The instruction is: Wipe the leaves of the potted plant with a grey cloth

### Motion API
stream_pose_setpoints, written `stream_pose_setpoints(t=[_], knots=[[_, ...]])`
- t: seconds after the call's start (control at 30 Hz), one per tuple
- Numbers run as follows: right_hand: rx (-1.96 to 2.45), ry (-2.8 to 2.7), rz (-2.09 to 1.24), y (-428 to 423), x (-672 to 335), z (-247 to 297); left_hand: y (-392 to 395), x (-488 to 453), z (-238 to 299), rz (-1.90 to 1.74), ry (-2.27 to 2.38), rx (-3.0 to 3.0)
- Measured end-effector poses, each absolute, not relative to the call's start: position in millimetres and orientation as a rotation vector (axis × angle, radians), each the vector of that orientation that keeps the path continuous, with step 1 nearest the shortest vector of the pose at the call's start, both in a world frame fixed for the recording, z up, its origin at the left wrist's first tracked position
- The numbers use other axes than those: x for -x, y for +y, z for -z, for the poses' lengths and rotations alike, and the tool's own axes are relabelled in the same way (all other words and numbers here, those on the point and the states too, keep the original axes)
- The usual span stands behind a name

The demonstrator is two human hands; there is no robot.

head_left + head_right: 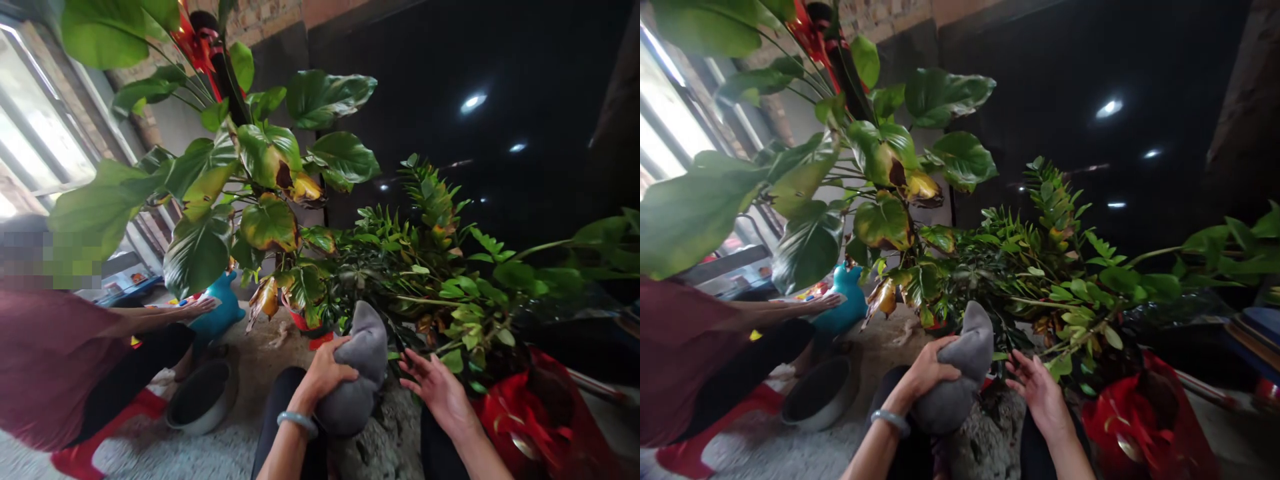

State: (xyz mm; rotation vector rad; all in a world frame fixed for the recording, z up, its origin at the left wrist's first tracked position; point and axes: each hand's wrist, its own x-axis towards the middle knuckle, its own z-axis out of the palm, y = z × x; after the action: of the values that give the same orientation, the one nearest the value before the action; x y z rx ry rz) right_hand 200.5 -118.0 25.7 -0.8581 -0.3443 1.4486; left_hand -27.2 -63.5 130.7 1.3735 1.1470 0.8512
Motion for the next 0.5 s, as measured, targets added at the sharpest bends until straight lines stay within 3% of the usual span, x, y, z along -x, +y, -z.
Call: stream_pose_setpoints(t=[0.23, 0.37, 0.43, 0.5], knots=[[0.871, -0.328, -1.451, -117, -199, -27, -45, 30, -183, -1.468, 1.152, -1.343], [0.848, -0.34, -1.453, -118, -201, -26, -48, 24, -152, -1.062, 1.299, -1.369], [0.836, -0.358, -1.478, -118, -204, -23, -61, 24, -136, -0.785, 1.194, -1.426], [0.819, -0.375, -1.508, -118, -207, -21, -70, 26, -136, -0.744, 1.073, -1.442]])
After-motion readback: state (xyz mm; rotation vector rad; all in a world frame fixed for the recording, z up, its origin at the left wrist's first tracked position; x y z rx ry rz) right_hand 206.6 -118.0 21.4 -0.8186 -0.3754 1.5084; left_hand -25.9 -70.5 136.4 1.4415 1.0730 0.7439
